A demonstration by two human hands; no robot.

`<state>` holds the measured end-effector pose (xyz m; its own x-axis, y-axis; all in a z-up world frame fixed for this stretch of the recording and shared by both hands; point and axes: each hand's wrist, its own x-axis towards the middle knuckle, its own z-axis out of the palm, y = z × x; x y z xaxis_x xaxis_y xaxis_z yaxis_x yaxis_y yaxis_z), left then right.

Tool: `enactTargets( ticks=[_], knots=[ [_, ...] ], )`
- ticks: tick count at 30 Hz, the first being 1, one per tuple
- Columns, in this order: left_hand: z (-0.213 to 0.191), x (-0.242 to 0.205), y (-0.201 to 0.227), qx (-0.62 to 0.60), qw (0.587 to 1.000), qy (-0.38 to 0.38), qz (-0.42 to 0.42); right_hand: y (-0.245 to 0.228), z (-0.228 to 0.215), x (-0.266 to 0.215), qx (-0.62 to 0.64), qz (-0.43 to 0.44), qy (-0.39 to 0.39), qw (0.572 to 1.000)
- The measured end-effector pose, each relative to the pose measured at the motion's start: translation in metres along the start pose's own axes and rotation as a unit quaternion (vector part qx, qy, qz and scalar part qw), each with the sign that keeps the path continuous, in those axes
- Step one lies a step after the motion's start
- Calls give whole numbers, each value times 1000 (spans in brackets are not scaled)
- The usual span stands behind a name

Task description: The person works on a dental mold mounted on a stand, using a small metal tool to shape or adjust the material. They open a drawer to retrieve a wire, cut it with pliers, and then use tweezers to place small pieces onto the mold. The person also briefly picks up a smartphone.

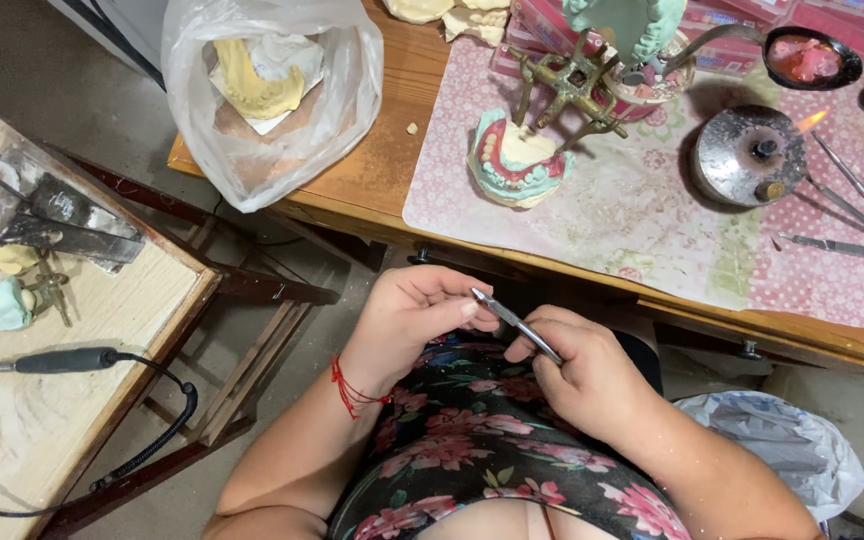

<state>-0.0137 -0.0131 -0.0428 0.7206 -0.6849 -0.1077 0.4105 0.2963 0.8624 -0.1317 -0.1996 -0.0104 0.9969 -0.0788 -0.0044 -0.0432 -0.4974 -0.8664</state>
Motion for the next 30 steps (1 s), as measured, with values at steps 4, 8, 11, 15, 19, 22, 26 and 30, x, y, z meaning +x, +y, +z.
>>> enactTargets(
  ticks=[4,8,11,15,19,22,26,30],
  knots=[
    [-2,-2,1,-13,1000,-7,1,8,-3,0,57,-22,-34,998],
    [-5,-5,0,-20,999,-38,31,6,-4,5,161,-45,-83,982],
    [-7,-6,-2,-4,996,-63,57,-3,-7,12,226,-71,-123,964],
    [0,-9,8,30,991,-91,94,-4,-6,12,274,-104,-164,942],
    [-2,-6,1,47,993,-75,78,5,-12,12,251,-105,-154,950],
    [-4,-4,0,29,996,-63,50,8,-16,9,226,-94,-136,960],
    [-12,0,1,42,997,-65,-2,15,-20,6,176,-65,-132,973],
    [-19,4,-7,55,994,-89,-31,18,-22,4,143,-51,-147,977]
  ],
)
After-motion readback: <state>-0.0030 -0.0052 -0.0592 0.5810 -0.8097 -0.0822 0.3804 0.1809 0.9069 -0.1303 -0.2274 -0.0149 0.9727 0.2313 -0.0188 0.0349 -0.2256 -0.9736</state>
